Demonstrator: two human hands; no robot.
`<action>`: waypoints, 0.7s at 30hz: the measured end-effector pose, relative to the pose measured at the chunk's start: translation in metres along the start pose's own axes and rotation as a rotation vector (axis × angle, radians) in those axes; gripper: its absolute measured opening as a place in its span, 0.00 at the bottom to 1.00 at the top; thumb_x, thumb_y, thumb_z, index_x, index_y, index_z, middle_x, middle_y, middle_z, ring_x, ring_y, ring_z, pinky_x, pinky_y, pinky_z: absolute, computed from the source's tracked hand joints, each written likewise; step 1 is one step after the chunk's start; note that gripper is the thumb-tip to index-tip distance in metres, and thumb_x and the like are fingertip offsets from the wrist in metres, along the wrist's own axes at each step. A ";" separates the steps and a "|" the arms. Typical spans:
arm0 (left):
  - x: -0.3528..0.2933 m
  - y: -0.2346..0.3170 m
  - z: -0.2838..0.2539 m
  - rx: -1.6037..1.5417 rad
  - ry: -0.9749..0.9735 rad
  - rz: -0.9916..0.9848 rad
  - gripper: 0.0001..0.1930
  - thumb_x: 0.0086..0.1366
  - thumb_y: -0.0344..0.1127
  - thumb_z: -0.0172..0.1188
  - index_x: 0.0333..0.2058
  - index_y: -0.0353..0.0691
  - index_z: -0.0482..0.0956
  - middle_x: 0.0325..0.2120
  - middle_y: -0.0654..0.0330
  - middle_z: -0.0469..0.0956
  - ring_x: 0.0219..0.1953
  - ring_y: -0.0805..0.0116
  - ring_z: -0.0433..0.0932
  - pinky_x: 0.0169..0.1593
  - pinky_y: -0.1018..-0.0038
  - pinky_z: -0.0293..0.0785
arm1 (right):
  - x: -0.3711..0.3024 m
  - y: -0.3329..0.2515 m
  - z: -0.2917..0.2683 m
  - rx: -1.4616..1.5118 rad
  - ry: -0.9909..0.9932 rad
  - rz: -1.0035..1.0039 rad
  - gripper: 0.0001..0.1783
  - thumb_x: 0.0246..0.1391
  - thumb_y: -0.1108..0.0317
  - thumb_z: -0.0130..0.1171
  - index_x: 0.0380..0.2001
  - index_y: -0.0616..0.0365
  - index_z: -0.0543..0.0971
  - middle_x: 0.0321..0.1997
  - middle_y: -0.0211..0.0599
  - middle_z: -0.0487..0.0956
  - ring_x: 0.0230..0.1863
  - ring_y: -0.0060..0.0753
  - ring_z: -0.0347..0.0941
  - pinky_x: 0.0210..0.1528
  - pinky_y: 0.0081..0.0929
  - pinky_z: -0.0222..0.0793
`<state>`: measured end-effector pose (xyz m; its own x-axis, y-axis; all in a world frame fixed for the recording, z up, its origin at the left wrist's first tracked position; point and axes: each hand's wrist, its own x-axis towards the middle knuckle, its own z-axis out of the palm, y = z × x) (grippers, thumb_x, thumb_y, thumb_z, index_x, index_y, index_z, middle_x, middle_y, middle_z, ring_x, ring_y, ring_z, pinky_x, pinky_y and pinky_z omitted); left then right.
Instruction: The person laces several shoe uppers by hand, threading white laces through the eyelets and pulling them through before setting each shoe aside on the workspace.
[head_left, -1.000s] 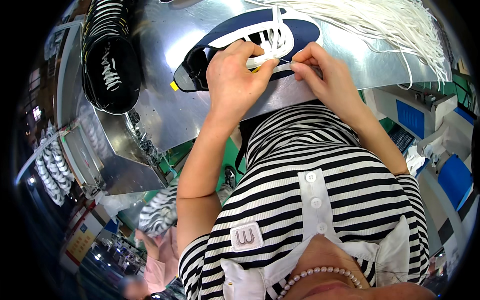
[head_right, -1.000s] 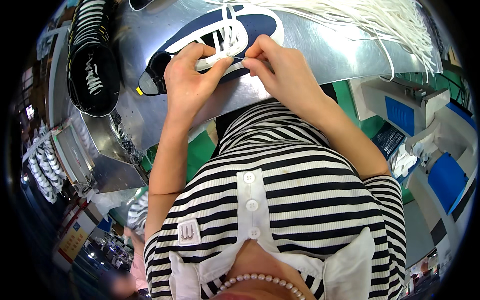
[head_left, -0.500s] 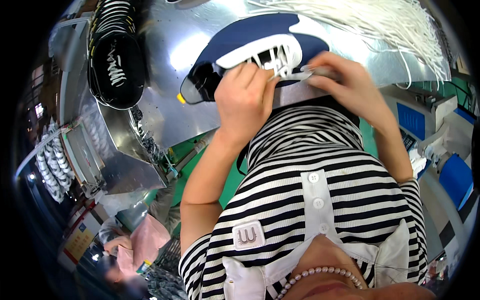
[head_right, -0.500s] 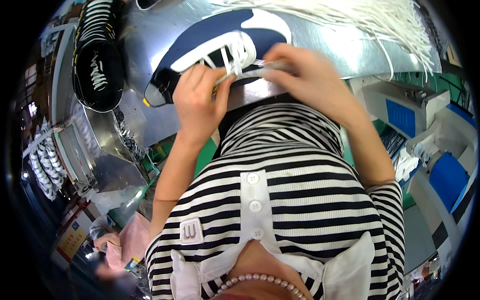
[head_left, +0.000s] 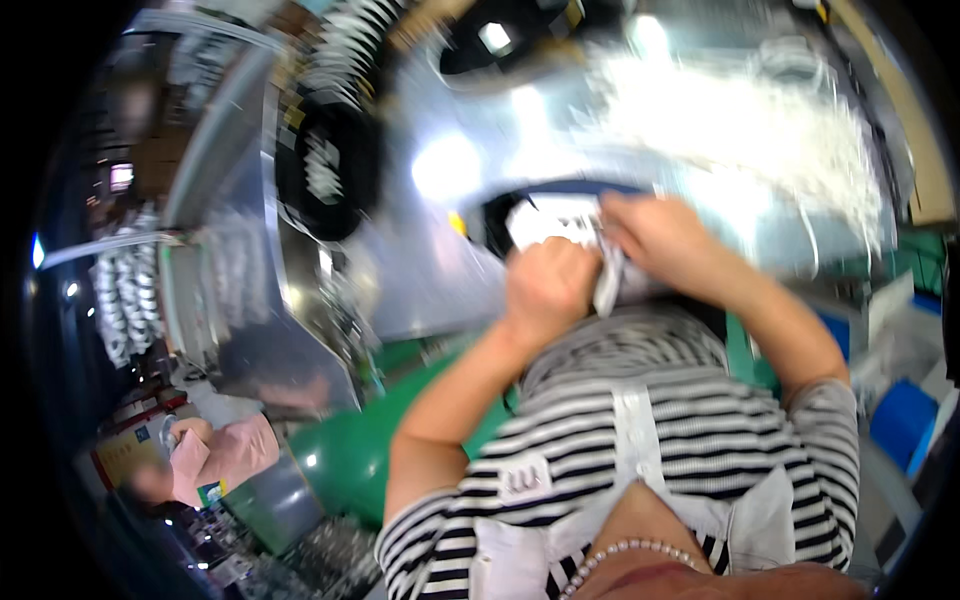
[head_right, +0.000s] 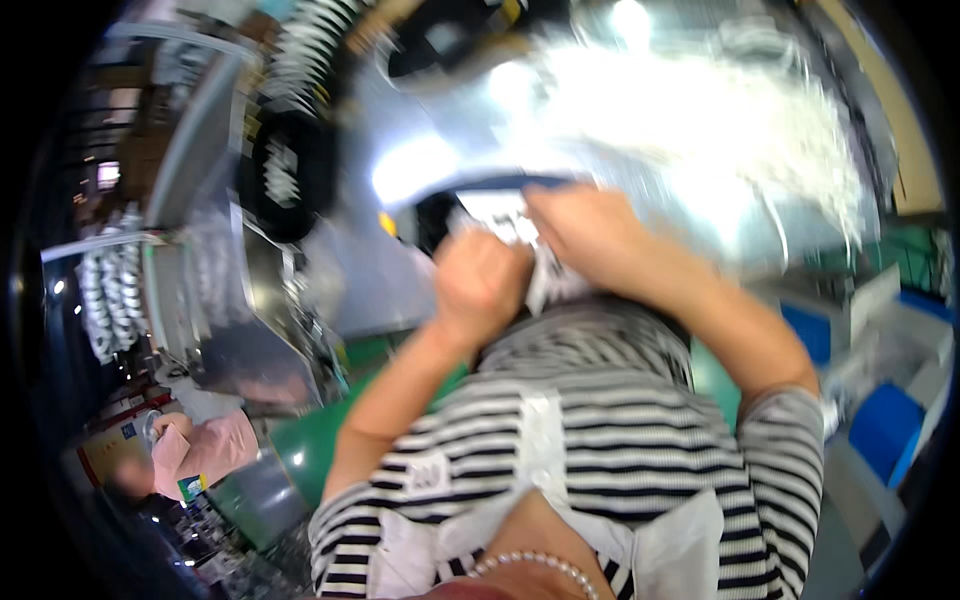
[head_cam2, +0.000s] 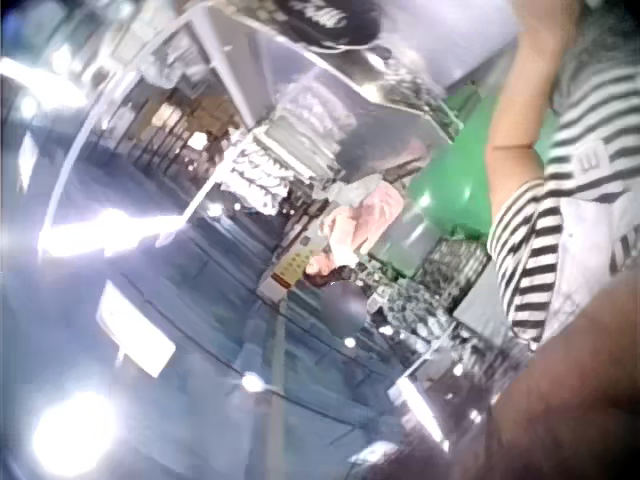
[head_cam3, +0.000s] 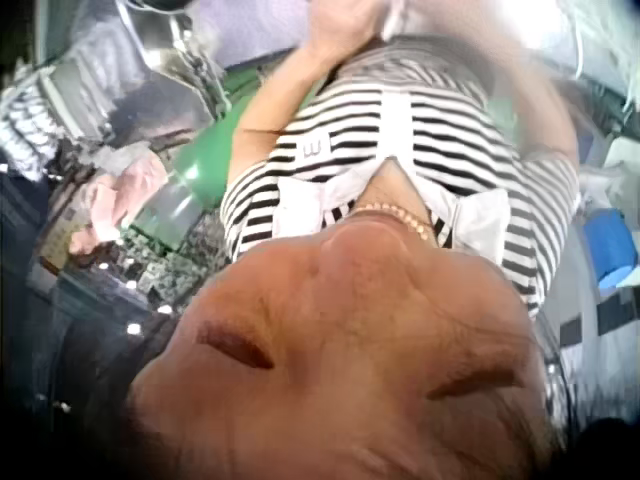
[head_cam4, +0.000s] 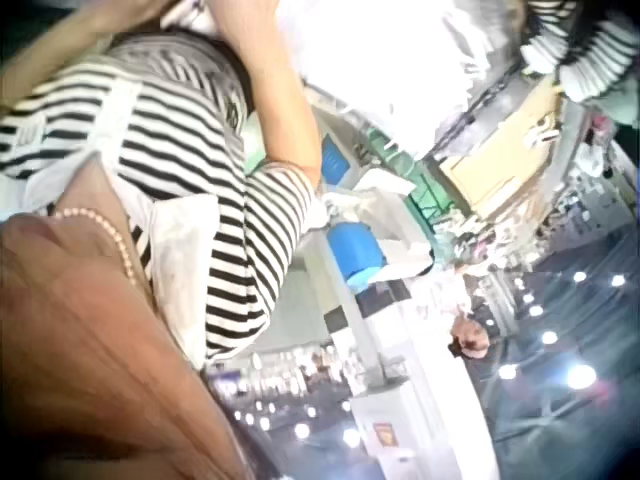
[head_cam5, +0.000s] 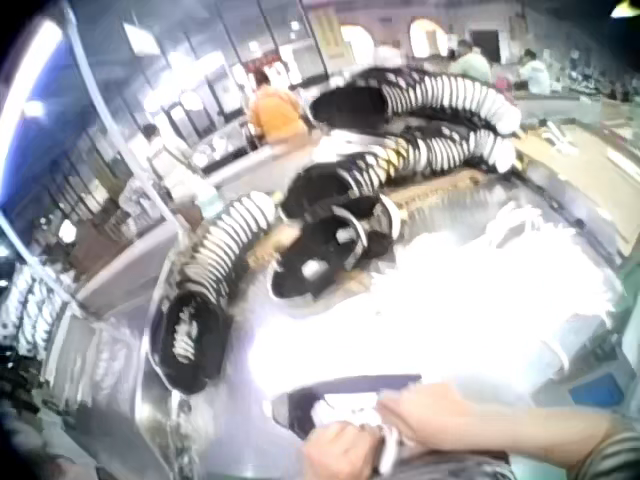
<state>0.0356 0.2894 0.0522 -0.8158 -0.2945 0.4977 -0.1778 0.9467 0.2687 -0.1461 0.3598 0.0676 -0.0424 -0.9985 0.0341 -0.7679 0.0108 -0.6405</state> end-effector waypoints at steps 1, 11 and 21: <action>-0.002 0.000 -0.003 -0.055 0.043 -0.022 0.04 0.49 0.27 0.62 0.24 0.42 0.75 0.19 0.59 0.69 0.23 0.59 0.71 0.26 0.65 0.66 | 0.003 0.002 0.001 0.089 -0.022 0.025 0.08 0.56 0.64 0.58 0.35 0.56 0.76 0.28 0.49 0.78 0.31 0.57 0.75 0.32 0.46 0.69; 0.010 0.011 -0.001 -0.199 -0.083 -0.066 0.07 0.53 0.30 0.66 0.30 0.39 0.78 0.23 0.58 0.72 0.28 0.58 0.73 0.30 0.65 0.70 | 0.007 0.018 -0.080 0.893 0.625 0.064 0.08 0.58 0.75 0.57 0.40 0.61 0.81 0.38 0.30 0.82 0.40 0.22 0.77 0.44 0.22 0.71; 0.023 -0.005 0.004 -0.279 -0.135 -0.131 0.23 0.57 0.33 0.65 0.51 0.38 0.72 0.30 0.52 0.78 0.32 0.50 0.77 0.36 0.60 0.73 | -0.014 0.027 -0.036 0.882 0.369 0.184 0.08 0.54 0.75 0.63 0.38 0.63 0.80 0.37 0.29 0.80 0.41 0.19 0.76 0.48 0.18 0.71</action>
<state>0.0157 0.2786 0.0591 -0.8648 -0.3737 0.3353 -0.1438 0.8242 0.5478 -0.1886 0.3755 0.0774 -0.4265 -0.9043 0.0180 0.0191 -0.0289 -0.9994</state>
